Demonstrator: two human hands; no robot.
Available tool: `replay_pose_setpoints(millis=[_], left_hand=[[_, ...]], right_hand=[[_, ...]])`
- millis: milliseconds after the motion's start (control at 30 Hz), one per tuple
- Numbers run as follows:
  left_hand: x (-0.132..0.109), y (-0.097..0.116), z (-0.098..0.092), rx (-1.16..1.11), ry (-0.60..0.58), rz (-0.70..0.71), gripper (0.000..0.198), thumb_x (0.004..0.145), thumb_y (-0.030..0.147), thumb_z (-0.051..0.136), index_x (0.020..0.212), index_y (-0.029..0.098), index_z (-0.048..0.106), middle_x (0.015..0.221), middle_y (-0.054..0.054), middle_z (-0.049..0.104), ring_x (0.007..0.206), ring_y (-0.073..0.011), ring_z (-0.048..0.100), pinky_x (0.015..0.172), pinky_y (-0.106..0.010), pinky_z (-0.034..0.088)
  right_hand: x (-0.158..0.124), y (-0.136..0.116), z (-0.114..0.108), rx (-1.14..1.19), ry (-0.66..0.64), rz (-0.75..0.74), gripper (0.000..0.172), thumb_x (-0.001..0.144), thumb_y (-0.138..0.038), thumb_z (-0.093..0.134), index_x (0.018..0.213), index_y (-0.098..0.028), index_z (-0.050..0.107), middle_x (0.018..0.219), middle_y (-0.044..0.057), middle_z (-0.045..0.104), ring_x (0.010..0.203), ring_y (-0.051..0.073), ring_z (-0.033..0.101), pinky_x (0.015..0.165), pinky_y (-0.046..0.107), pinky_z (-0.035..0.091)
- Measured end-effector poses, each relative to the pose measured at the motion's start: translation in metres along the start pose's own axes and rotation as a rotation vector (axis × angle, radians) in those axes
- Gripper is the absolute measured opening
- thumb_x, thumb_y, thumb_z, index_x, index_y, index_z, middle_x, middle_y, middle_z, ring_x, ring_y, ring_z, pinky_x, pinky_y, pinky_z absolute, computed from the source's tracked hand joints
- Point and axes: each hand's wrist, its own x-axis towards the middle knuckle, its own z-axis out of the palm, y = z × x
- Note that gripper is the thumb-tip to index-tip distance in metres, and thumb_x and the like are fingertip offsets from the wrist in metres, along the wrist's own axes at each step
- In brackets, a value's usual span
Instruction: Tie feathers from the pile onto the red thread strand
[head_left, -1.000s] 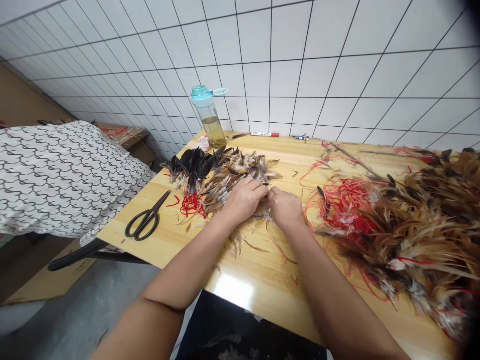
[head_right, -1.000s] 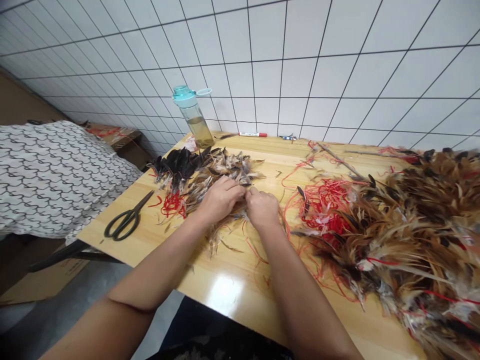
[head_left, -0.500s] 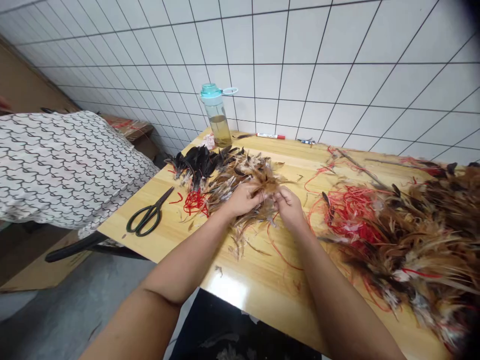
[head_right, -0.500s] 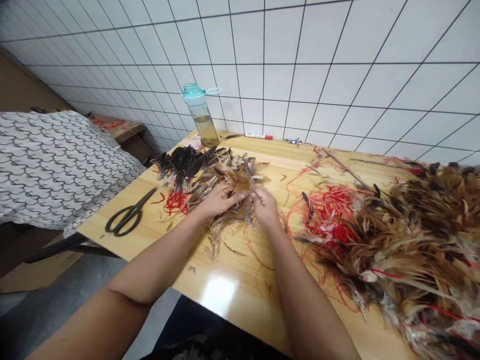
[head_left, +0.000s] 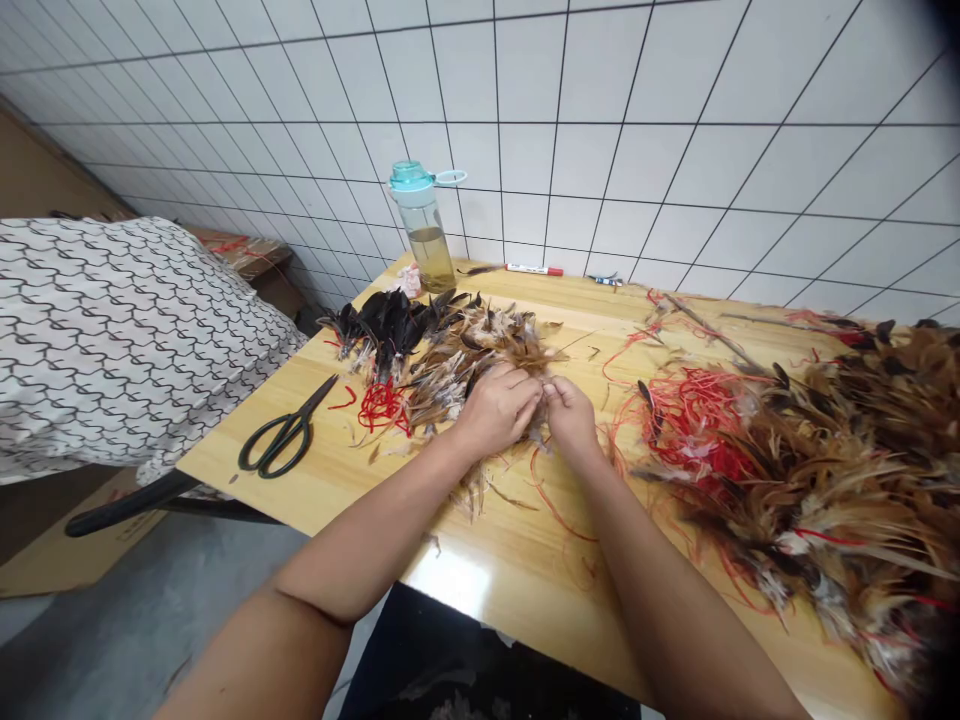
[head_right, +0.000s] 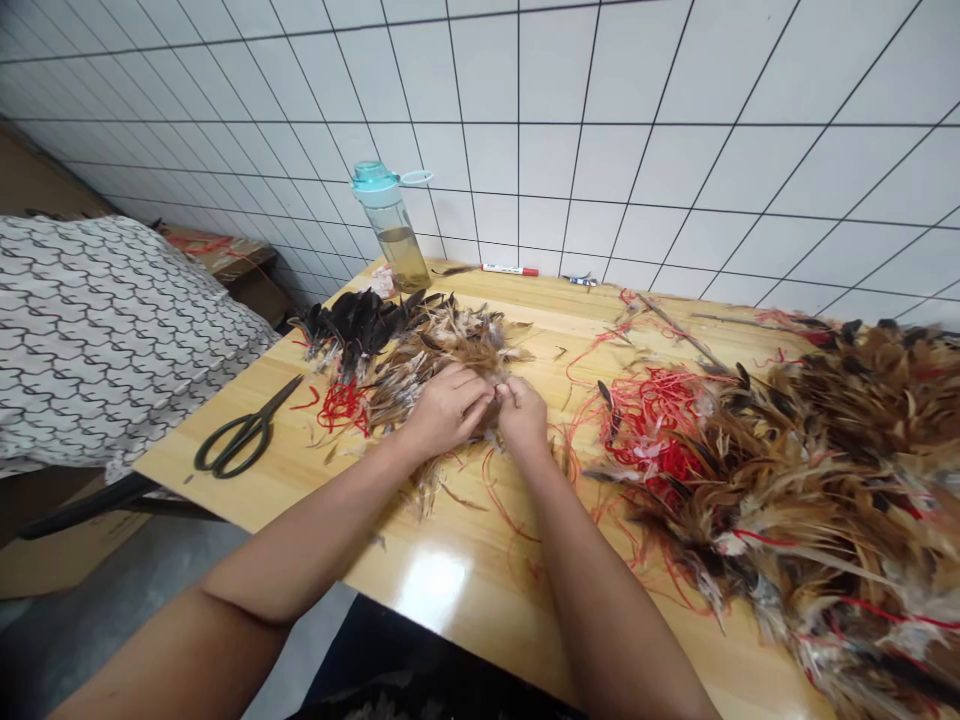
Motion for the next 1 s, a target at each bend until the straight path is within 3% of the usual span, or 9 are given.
replay_pose_setpoints(millis=[100,233,533,667,800,900,1000], left_hand=[[-0.002,0.000,0.000,0.077,-0.009,0.022,0.020,0.091,0.017,0.042,0.077,0.016,0.056,0.076,-0.006,0.059,0.076,-0.0188,0.049,0.074,-0.033,0.040],[-0.002,0.004,0.000,0.145,-0.017,0.041,0.019,0.089,0.015,0.043,0.073,0.016,0.054,0.075,-0.007,0.058,0.079,-0.0206,0.048,0.073,-0.034,0.039],[0.001,0.002,-0.005,0.135,-0.069,0.012,0.022,0.091,0.015,0.040,0.076,0.016,0.056,0.075,-0.008,0.058,0.076,-0.0202,0.047,0.072,-0.034,0.039],[0.001,-0.009,-0.008,0.074,-0.176,0.070,0.027,0.093,0.017,0.037,0.076,0.016,0.057,0.078,-0.008,0.059,0.078,-0.0196,0.048,0.076,-0.034,0.039],[0.001,-0.028,-0.013,-0.199,-0.257,0.002,0.020,0.090,0.017,0.043,0.079,0.015,0.061,0.082,-0.006,0.063,0.082,-0.0175,0.052,0.080,-0.032,0.041],[0.000,-0.042,-0.021,-0.519,-0.390,-0.145,0.017,0.088,0.024,0.050,0.081,0.015,0.063,0.081,-0.003,0.065,0.078,-0.0140,0.056,0.078,-0.027,0.043],[-0.002,-0.050,-0.025,-0.850,-0.483,-0.297,0.027,0.085,0.039,0.056,0.084,0.013,0.063,0.081,-0.005,0.067,0.074,-0.0139,0.060,0.071,-0.025,0.046]], right_hand=[[-0.005,-0.008,-0.005,-0.431,0.017,-0.074,0.021,0.086,-0.016,0.039,0.077,-0.020,0.057,0.084,0.004,0.060,0.075,0.016,0.051,0.062,0.028,0.031],[-0.012,-0.021,-0.009,-0.844,-0.002,-0.089,0.024,0.092,-0.021,0.039,0.090,-0.022,0.063,0.093,0.004,0.064,0.069,0.015,0.053,0.057,0.030,0.025],[-0.012,-0.029,-0.014,-1.116,-0.188,-0.232,0.029,0.095,-0.021,0.033,0.097,-0.021,0.061,0.092,0.008,0.064,0.076,0.019,0.061,0.060,0.031,0.031],[-0.010,-0.027,-0.019,-1.092,-0.316,-0.277,0.029,0.093,-0.018,0.034,0.097,-0.020,0.063,0.094,0.009,0.065,0.075,0.019,0.061,0.062,0.030,0.033],[-0.005,-0.017,-0.019,-0.914,-0.429,-0.319,0.028,0.089,-0.016,0.039,0.099,-0.021,0.065,0.098,0.008,0.066,0.077,0.018,0.060,0.062,0.028,0.035],[-0.001,-0.009,-0.015,-0.607,-0.482,-0.354,0.026,0.086,-0.013,0.040,0.082,-0.019,0.065,0.089,0.007,0.065,0.081,0.018,0.057,0.068,0.027,0.038],[0.002,-0.006,-0.013,-0.167,-0.535,-0.302,0.024,0.087,-0.023,0.044,0.066,-0.018,0.056,0.071,0.002,0.056,0.070,0.015,0.051,0.067,0.026,0.039]])
